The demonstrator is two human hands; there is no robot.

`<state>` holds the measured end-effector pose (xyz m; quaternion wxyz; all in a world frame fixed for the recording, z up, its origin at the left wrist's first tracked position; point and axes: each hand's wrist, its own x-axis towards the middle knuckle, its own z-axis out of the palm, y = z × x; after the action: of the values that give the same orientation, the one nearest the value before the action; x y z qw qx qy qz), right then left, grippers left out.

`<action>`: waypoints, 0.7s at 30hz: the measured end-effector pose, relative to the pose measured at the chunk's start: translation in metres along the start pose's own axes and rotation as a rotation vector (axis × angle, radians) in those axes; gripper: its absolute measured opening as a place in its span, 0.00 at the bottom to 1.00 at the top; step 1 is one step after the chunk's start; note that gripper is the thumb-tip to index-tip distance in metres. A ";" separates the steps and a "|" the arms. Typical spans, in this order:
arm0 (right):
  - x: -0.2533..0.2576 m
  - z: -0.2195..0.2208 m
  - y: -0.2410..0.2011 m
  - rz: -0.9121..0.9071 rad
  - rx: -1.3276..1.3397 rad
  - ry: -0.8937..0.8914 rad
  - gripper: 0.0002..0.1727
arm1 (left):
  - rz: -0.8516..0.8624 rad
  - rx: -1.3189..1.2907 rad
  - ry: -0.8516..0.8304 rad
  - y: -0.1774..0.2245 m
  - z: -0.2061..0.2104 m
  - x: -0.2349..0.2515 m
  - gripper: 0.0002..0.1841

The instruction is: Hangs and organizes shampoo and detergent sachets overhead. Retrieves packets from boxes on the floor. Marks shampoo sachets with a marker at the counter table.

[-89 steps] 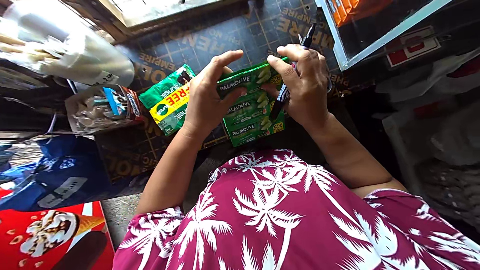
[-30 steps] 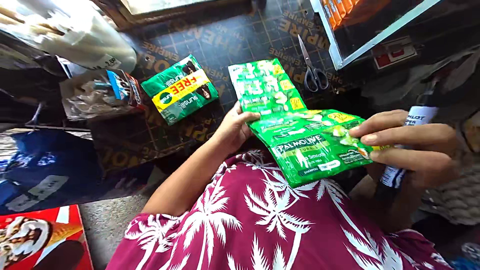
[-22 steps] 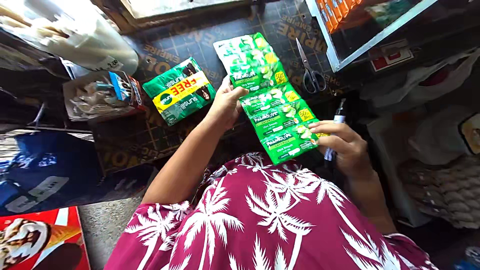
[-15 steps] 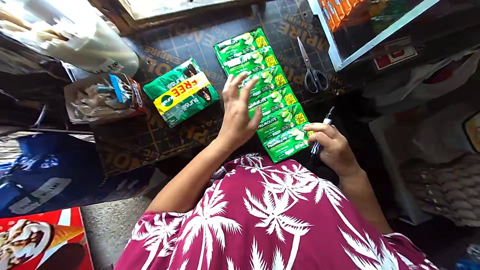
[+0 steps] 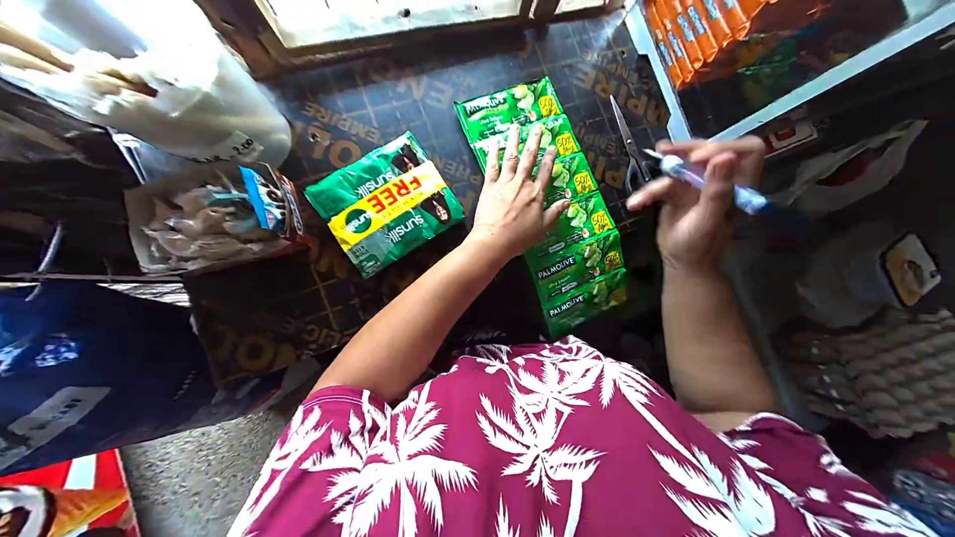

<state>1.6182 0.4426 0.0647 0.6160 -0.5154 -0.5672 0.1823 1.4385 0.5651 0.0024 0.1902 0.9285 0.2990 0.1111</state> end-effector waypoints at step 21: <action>0.108 0.127 0.104 0.459 0.361 -0.030 0.05 | -0.018 0.055 0.246 -0.006 0.012 0.000 0.29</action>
<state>1.5747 0.6260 0.0097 0.6320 -0.5095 -0.4033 0.4223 1.4388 0.5661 -0.0114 0.1275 0.9100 0.3314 0.2140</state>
